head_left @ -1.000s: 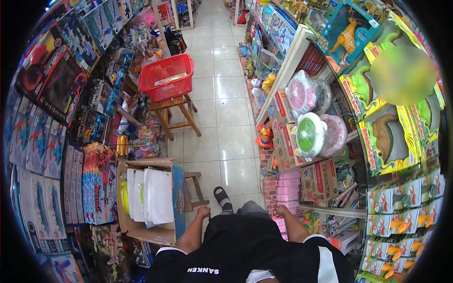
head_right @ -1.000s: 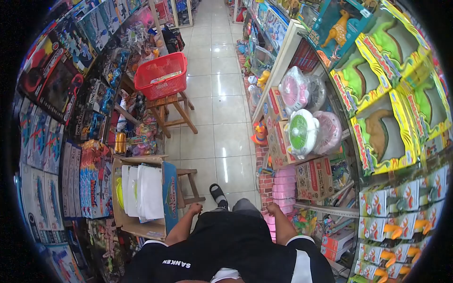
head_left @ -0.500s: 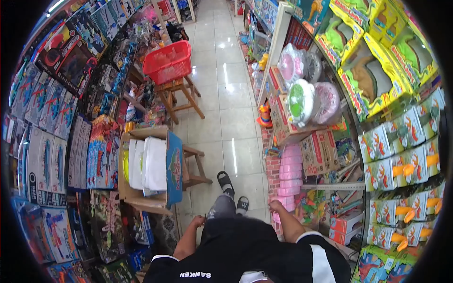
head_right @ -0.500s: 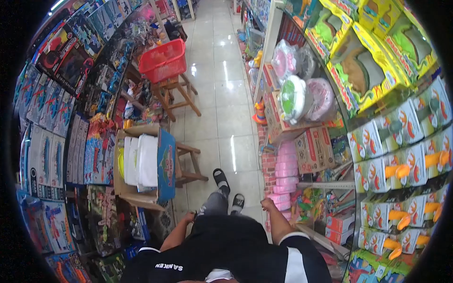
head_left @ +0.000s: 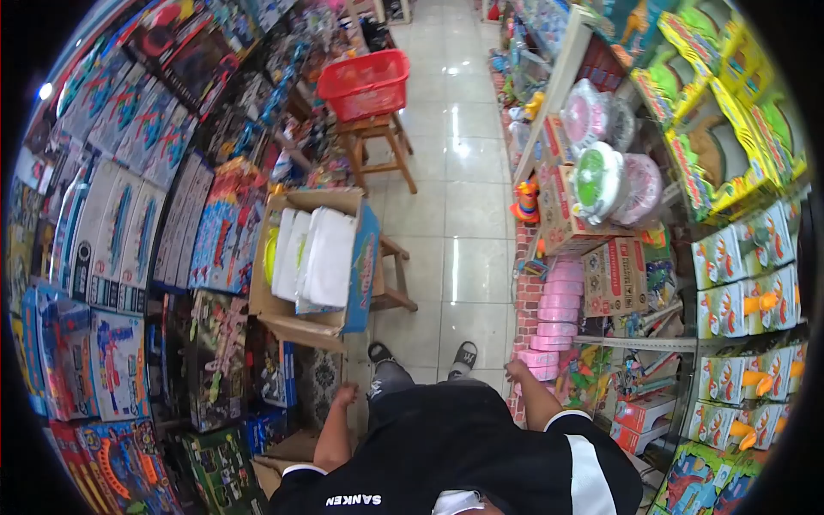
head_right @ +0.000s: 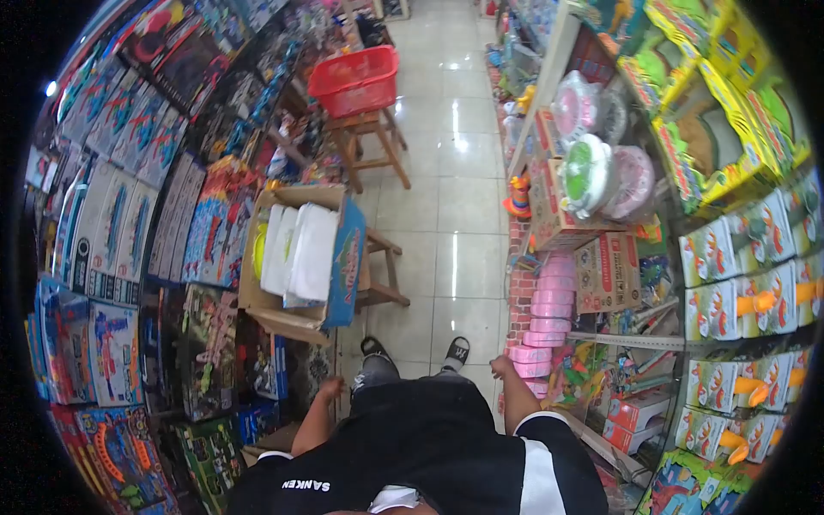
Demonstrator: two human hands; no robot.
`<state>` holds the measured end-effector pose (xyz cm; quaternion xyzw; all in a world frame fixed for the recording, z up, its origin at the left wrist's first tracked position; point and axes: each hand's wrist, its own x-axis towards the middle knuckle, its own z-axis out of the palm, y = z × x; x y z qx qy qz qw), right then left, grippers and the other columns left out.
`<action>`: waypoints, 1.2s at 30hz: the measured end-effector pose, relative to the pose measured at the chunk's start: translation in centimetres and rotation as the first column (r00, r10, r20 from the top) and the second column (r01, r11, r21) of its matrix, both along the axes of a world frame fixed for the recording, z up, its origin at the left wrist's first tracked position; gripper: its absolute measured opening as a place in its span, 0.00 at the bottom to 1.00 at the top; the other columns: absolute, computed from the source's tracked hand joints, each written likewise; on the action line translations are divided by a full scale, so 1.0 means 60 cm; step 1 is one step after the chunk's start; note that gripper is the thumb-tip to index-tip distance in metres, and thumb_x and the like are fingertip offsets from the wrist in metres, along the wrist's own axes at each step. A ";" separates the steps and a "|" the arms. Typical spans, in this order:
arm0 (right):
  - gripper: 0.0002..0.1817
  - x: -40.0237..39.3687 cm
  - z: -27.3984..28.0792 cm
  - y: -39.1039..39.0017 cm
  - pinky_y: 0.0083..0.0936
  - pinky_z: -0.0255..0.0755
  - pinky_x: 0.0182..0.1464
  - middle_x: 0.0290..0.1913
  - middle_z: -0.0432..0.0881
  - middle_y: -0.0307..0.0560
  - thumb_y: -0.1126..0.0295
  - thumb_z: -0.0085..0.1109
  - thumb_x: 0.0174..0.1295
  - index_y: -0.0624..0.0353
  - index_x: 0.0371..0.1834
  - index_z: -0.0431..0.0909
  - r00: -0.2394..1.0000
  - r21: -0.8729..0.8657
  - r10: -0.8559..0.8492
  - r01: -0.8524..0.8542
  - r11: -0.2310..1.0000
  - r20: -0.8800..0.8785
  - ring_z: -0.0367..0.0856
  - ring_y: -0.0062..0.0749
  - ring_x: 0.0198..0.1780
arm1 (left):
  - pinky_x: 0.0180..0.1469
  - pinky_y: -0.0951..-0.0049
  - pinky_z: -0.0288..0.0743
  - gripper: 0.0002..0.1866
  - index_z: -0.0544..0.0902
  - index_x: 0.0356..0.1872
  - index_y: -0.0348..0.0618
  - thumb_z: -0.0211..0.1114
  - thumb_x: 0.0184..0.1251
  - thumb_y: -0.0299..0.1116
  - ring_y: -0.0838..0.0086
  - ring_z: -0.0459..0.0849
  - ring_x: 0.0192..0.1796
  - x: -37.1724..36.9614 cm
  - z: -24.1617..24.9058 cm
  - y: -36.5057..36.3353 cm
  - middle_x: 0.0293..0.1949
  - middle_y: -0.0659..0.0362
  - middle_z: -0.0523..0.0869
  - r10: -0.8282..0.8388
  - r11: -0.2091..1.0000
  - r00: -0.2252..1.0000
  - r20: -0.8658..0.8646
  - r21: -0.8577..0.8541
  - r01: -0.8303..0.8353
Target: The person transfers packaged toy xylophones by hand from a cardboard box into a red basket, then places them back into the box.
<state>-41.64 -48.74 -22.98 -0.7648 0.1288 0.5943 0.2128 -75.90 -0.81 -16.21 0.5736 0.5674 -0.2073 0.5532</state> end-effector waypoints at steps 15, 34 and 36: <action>0.08 0.082 0.226 0.554 0.24 0.78 0.37 0.39 0.84 0.44 0.75 0.55 0.68 0.65 0.47 0.79 0.484 0.565 -0.471 -0.062 0.823 0.738 0.84 0.26 0.39 | 0.54 0.57 0.70 0.15 0.77 0.46 0.33 0.51 0.78 0.38 0.51 0.77 0.47 0.135 0.340 0.347 0.48 0.45 0.75 -0.273 0.381 0.777 0.567 0.805 -0.454; 0.25 -0.070 0.348 0.990 0.45 0.66 0.65 0.54 0.79 0.66 0.63 0.60 0.64 0.68 0.59 0.76 0.465 0.346 -0.248 -0.137 0.928 0.850 0.75 0.62 0.60 | 0.62 0.51 0.65 0.21 0.79 0.59 0.41 0.60 0.63 0.27 0.53 0.66 0.65 0.328 0.313 0.376 0.62 0.50 0.68 -0.878 0.431 0.416 0.239 0.774 0.464; 0.23 -0.066 0.348 0.980 0.46 0.69 0.62 0.53 0.80 0.67 0.65 0.59 0.63 0.68 0.58 0.76 0.430 0.336 -0.229 -0.192 0.922 0.873 0.77 0.63 0.57 | 0.65 0.50 0.62 0.24 0.79 0.62 0.46 0.62 0.62 0.28 0.54 0.63 0.68 0.324 0.314 0.379 0.66 0.52 0.64 -0.906 0.387 0.344 0.245 0.808 0.444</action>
